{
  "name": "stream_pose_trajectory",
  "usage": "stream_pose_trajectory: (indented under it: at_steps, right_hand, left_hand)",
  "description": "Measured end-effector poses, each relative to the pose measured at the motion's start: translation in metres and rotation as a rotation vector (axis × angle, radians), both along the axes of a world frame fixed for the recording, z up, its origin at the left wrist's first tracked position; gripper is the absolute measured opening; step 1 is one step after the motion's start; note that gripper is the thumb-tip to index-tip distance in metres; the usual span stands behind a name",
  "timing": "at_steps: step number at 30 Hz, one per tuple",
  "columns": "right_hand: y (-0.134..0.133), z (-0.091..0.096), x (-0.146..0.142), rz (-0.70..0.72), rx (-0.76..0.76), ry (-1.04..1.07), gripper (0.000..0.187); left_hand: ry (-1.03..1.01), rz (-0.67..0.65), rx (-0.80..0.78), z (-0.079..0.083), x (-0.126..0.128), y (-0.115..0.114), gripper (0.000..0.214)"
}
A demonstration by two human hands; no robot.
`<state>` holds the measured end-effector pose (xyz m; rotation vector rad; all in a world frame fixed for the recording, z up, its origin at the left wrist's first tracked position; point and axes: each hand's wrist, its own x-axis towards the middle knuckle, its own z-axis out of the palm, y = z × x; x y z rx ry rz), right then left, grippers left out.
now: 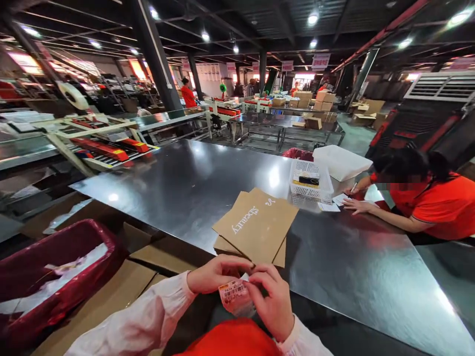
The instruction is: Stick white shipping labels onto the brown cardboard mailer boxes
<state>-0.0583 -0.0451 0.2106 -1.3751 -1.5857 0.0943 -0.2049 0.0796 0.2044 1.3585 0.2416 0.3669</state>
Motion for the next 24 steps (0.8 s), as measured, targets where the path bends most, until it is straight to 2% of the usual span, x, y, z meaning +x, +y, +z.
stream_pose_trajectory:
  at_steps: [2, 4, 6, 8, 11, 13, 16, 18, 20, 22, 23, 24]
  right_hand:
    - [-0.001, 0.0, -0.006, -0.045, -0.051, 0.003, 0.005]
    - [-0.002, 0.003, -0.011, -0.076, -0.102, 0.006, 0.008]
    - [0.001, 0.007, -0.01, -0.134, -0.134, 0.0, 0.014]
    - [0.014, 0.012, 0.0, -0.235, -0.145, -0.009, 0.022]
    - [0.052, 0.016, 0.029, -0.376, -0.214, 0.012, 0.028]
    - [0.086, 0.014, 0.053, -0.448, -0.287, 0.037, 0.028]
    - [0.132, 0.003, 0.081, -0.588, -0.387, 0.011, 0.026]
    - [0.152, -0.008, 0.089, -0.691, -0.493, -0.062, 0.027]
    - [0.16, -0.017, 0.09, -0.793, -0.592, -0.177, 0.03]
    - [0.161, -0.022, 0.084, -0.916, -0.583, -0.336, 0.044]
    - [0.16, -0.023, 0.079, -0.934, -0.548, -0.428, 0.05]
    - [0.158, -0.023, 0.073, -0.878, -0.514, -0.528, 0.055]
  left_hand:
    - [-0.001, 0.011, 0.163, 0.001, 0.0, 0.002, 0.026]
    - [-0.011, 0.032, 0.198, -0.005, 0.002, 0.003, 0.025]
    - [0.006, 0.039, 0.094, -0.017, 0.002, 0.005, 0.028]
    - [0.059, 0.039, -0.082, -0.035, -0.001, 0.007, 0.028]
    - [0.156, 0.073, -0.364, -0.059, -0.012, 0.016, 0.031]
    - [0.215, 0.152, -0.456, -0.067, -0.019, 0.024, 0.037]
    - [0.225, 0.311, -0.411, -0.069, -0.024, 0.037, 0.036]
    - [0.223, 0.371, -0.371, -0.072, -0.025, 0.042, 0.033]
    - [0.295, 0.376, -0.359, -0.081, -0.03, 0.043, 0.031]
    - [0.371, 0.374, -0.31, -0.093, -0.044, 0.041, 0.027]
    - [0.387, 0.355, -0.269, -0.098, -0.054, 0.04, 0.024]
    - [0.407, 0.338, -0.203, -0.101, -0.066, 0.039, 0.021]
